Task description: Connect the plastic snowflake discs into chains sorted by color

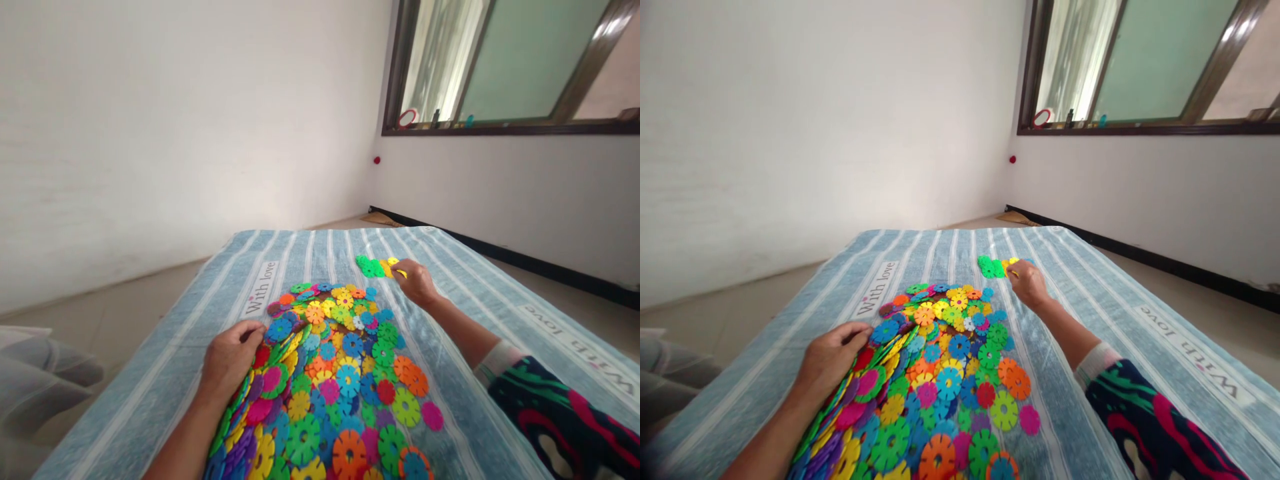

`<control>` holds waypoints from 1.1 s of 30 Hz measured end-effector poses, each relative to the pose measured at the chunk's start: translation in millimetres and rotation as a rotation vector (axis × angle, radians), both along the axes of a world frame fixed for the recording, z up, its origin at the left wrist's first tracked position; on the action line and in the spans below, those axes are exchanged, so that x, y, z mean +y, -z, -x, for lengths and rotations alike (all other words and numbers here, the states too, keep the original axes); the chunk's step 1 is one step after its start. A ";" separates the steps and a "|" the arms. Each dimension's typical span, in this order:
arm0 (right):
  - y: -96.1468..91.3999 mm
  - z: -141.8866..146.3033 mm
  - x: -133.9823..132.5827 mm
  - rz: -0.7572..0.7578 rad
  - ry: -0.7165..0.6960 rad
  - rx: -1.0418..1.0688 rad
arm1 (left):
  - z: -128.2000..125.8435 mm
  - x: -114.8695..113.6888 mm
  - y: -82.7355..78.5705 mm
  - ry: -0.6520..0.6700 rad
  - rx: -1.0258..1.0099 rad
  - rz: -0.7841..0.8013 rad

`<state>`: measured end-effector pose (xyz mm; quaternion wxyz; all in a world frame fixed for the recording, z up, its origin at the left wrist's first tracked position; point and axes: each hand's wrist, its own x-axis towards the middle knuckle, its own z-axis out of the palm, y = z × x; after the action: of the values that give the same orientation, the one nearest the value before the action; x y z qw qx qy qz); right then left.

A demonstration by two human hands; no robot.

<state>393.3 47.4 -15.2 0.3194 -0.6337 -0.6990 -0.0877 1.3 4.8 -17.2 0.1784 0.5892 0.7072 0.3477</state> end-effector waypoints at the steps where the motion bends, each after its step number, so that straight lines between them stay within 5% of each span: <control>1: 4.6 4.9 -17.1 -0.056 -0.061 0.063 | 0.3 0.7 0.6 -0.001 0.000 -0.002; 6: 22.7 37.7 -112.7 -0.107 -0.361 0.161 | 3.2 5.3 3.7 0.022 0.011 -0.023; 11: 29.4 58.4 -166.6 -0.082 -0.399 0.164 | 5.2 6.1 3.2 0.056 0.024 -0.054; 18: 43.5 66.1 -172.1 -0.035 -0.396 0.089 | 4.7 1.5 -0.1 0.083 0.075 -0.088; 33: 41.0 67.5 -175.1 -0.050 -0.433 0.079 | 0.9 -4.7 3.2 0.095 0.091 -0.101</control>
<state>325.8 -127.7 -56.2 0.3734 -0.4635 -0.8035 -0.0096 0.4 0.1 -20.4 0.1325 0.6455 0.6674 0.3469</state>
